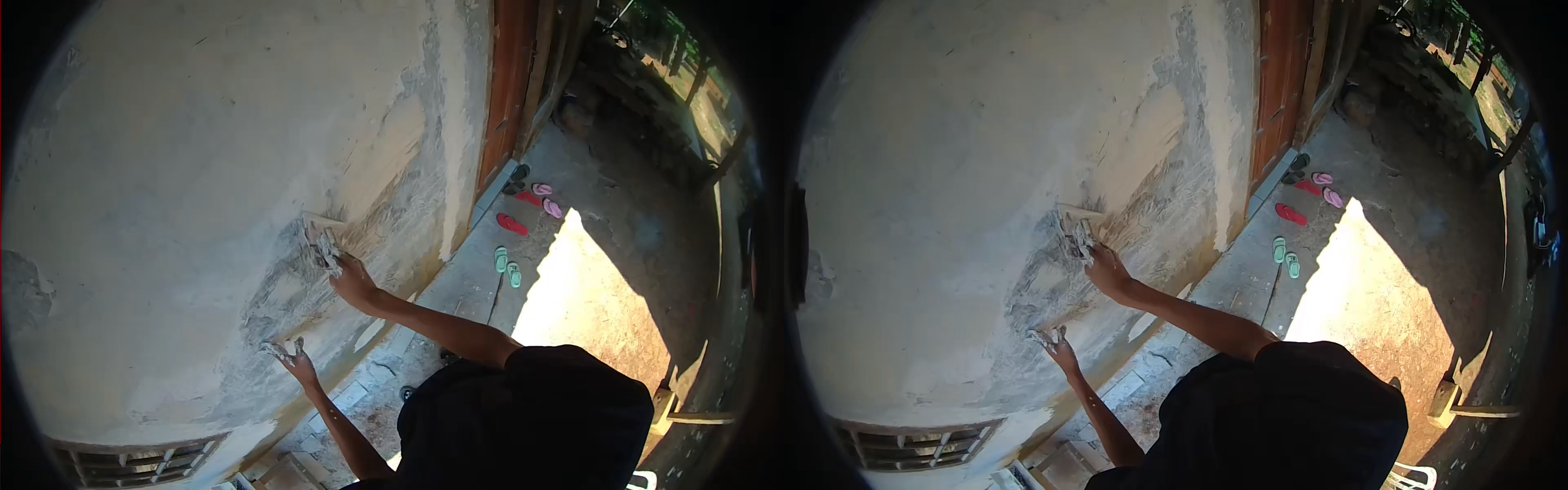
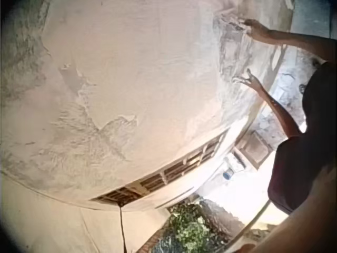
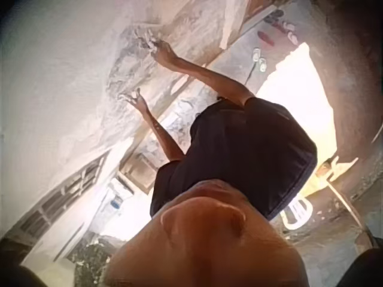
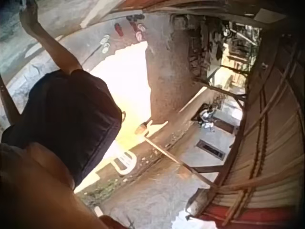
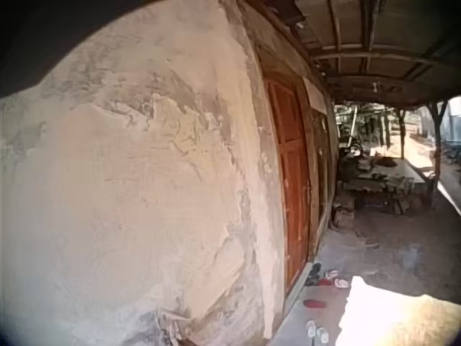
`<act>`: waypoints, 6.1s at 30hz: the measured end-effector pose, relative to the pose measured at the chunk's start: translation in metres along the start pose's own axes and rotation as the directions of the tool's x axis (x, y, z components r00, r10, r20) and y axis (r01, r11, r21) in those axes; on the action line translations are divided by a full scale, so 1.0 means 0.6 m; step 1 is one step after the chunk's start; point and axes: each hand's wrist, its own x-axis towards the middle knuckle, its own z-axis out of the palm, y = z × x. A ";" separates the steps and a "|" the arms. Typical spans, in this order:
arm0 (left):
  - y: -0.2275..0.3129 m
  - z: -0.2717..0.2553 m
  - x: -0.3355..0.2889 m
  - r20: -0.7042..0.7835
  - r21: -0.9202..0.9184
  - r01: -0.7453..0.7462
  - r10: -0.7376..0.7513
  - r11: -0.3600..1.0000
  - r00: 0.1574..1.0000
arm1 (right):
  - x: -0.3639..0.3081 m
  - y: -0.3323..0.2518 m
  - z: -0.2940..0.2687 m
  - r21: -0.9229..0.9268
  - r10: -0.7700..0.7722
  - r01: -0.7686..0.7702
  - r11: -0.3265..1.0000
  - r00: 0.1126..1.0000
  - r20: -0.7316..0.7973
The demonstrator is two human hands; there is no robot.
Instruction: The person applies and smooths plaster onto a wall using a putty knife.
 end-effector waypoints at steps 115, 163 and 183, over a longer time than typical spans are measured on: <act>0.003 -0.047 -0.012 0.136 -0.007 0.035 -0.034 0.999 0.990 | 0.061 0.014 -0.170 0.875 0.727 -0.268 0.403 0.675 -0.129; -0.118 -0.131 -0.021 0.404 -0.274 0.127 -0.006 0.953 0.915 | -0.080 -0.206 0.153 0.360 0.372 -0.241 0.901 0.857 -0.356; -0.046 -0.083 -0.015 0.208 -0.076 0.069 -0.052 0.995 0.977 | -0.079 -0.234 0.035 0.375 0.112 -0.098 0.922 0.994 -0.018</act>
